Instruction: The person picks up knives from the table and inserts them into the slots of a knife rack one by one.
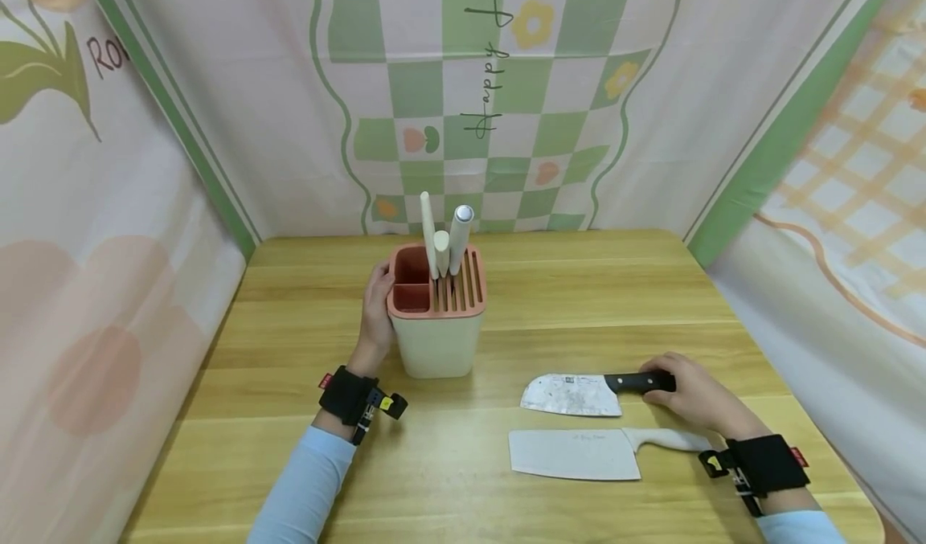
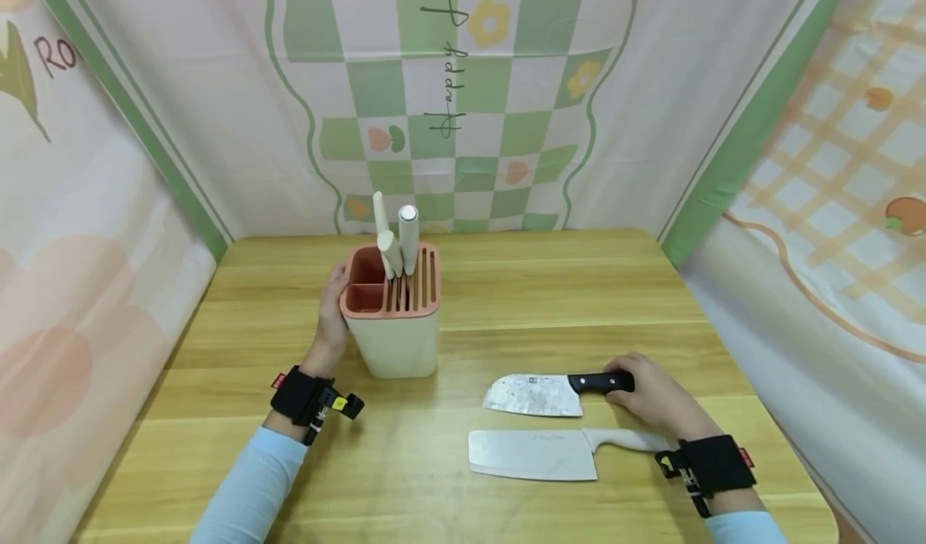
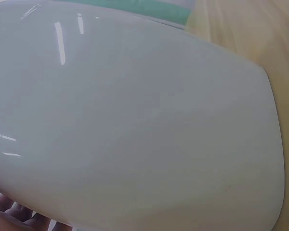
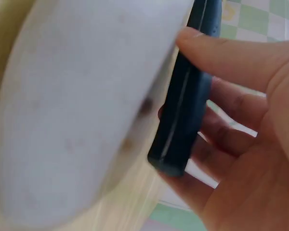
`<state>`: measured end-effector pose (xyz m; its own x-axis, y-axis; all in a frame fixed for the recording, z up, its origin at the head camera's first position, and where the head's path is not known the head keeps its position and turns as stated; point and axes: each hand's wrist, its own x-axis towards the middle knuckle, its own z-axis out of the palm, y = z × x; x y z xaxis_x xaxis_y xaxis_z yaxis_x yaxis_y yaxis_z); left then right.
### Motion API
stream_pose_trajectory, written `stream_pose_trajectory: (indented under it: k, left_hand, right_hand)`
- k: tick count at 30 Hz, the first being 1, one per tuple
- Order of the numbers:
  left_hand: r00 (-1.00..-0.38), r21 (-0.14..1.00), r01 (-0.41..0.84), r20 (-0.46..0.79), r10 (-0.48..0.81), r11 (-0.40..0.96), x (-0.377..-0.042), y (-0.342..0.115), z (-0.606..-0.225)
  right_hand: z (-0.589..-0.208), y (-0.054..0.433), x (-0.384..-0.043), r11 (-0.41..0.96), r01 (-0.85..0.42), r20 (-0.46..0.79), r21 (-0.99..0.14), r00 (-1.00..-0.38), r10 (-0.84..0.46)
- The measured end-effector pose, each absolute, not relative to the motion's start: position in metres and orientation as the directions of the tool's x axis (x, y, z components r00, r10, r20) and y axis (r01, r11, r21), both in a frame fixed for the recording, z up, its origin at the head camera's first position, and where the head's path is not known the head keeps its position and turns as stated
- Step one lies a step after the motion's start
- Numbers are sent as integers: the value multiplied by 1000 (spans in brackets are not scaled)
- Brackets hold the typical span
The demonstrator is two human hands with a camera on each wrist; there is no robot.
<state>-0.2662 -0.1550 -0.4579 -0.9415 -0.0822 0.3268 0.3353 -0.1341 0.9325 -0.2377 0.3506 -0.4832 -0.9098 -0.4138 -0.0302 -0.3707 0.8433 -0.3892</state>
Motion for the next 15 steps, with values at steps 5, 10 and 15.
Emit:
stream_pose_trajectory:
  k: [5,10,15]
  left_hand:
    - [-950,940,313,306,-69,-134,-265,-157,-456]
    - [-957,948,289,284,-57,-130,-262,-159,-453]
    - [-971,964,237,232,-55,-120,-260,-160,-445]
  right_hand:
    - [-474,357,-236,838,-339,-7,-428,-925,-379]
    - [-454,362,-236,814,-285,0,-506,-944,-331]
    - [-432,353,-237,755,-299,81,-583,-946,-313]
